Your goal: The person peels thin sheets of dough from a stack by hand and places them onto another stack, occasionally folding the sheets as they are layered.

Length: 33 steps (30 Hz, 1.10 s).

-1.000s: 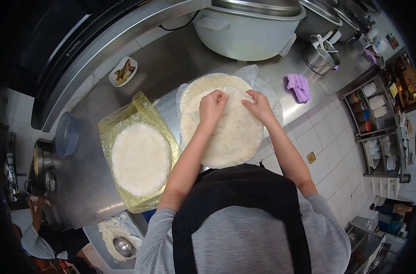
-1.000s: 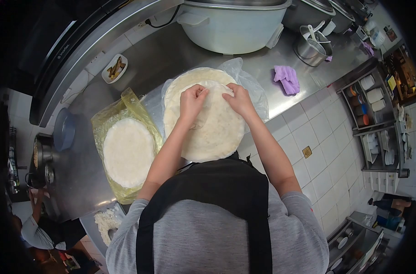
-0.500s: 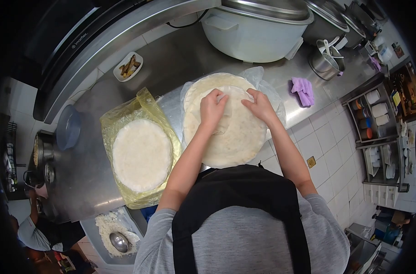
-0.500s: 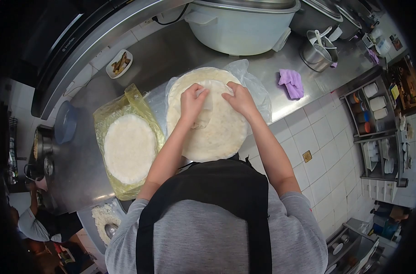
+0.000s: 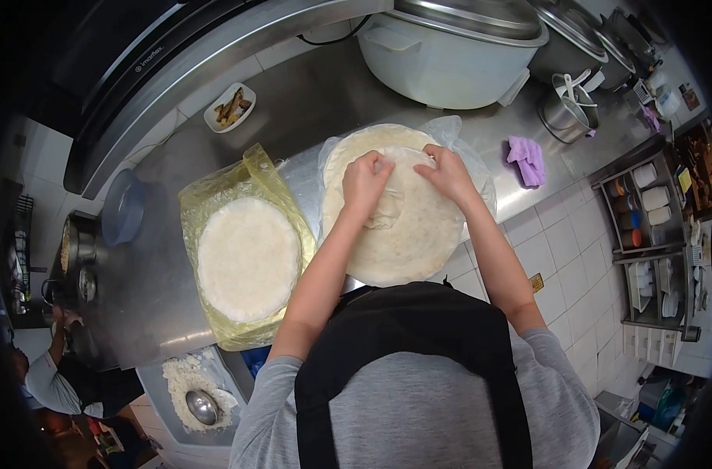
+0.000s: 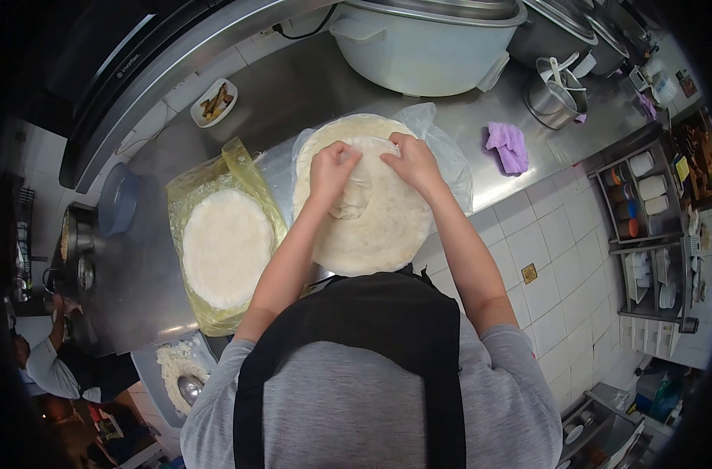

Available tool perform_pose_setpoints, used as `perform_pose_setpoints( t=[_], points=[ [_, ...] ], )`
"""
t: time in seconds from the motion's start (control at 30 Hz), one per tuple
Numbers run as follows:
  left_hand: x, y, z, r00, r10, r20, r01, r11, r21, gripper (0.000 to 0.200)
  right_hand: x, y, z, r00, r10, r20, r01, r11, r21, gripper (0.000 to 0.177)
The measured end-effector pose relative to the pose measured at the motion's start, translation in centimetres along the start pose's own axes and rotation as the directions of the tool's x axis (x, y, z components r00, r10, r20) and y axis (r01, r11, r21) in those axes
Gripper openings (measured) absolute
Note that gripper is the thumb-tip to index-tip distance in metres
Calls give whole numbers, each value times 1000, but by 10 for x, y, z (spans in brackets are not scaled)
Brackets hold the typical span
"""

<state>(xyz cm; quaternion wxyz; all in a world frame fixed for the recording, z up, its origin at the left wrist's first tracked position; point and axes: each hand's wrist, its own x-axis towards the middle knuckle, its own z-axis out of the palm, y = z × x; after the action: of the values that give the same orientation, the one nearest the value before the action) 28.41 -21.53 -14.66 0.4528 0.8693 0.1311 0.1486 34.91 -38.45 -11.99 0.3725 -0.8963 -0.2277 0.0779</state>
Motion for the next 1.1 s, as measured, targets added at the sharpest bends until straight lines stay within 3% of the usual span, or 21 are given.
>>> perform_pose_setpoints(
  t=[0.07, 0.13, 0.17, 0.23, 0.33, 0.47, 0.53, 0.67, 0.73, 0.87, 0.93, 1.03, 1.1],
  points=[
    [-4, -5, -1, 1000, -27, -14, 28, 999, 20, 26, 0, 2, 3, 1000, -16, -24, 16, 1000, 8, 31],
    [-7, -7, 3, 987, 98, -128, -114, 986, -122, 26, 0, -5, 2, 999, 28, 18, -28, 1000, 6, 29],
    [-7, -8, 6, 987, 97, -129, -113, 986, -122, 26, -1, -7, 2, 999, 27, 20, -27, 1000, 6, 29],
    [-7, 7, 5, 986, 46, -158, -67, 989, -134, 26, -2, -12, 2, 997, -77, -15, 77, 997, -29, 28],
    [1, 3, 9, 998, -7, -59, -3, 986, -166, 26, -5, -23, -4, 999, -22, 34, 23, 999, -38, 27],
    [3, -20, 7, 999, -26, -47, 12, 966, -260, 19, -4, -14, -4, 998, 53, 17, -52, 997, -64, 28],
    [-10, -17, -5, 994, -6, -107, -5, 995, -102, 19, -1, 0, 5, 998, 10, -58, -12, 1000, -28, 27],
    [-24, -12, -15, 988, -90, -126, 81, 994, -73, 18, 2, 6, 6, 999, -17, -33, 21, 993, 117, 27],
    [-17, -11, -16, 989, -24, -143, 9, 995, -103, 22, 3, -1, -2, 991, -67, 115, 39, 971, 235, 25],
    [4, 0, -13, 981, -42, -190, 10, 986, -165, 22, 12, 1, -1, 973, -121, 197, 75, 972, 223, 24],
    [9, -6, -10, 995, -26, -98, 15, 993, -115, 23, 15, -9, 0, 991, -57, 120, 52, 998, 46, 27],
    [2, -19, -10, 989, -22, -146, -5, 983, -182, 22, 12, -24, 2, 998, -52, 44, 57, 992, -113, 31],
    [-13, -24, -16, 986, -30, -164, 8, 991, -132, 21, 17, -11, 7, 998, -45, 43, 47, 997, -55, 32]
  ],
)
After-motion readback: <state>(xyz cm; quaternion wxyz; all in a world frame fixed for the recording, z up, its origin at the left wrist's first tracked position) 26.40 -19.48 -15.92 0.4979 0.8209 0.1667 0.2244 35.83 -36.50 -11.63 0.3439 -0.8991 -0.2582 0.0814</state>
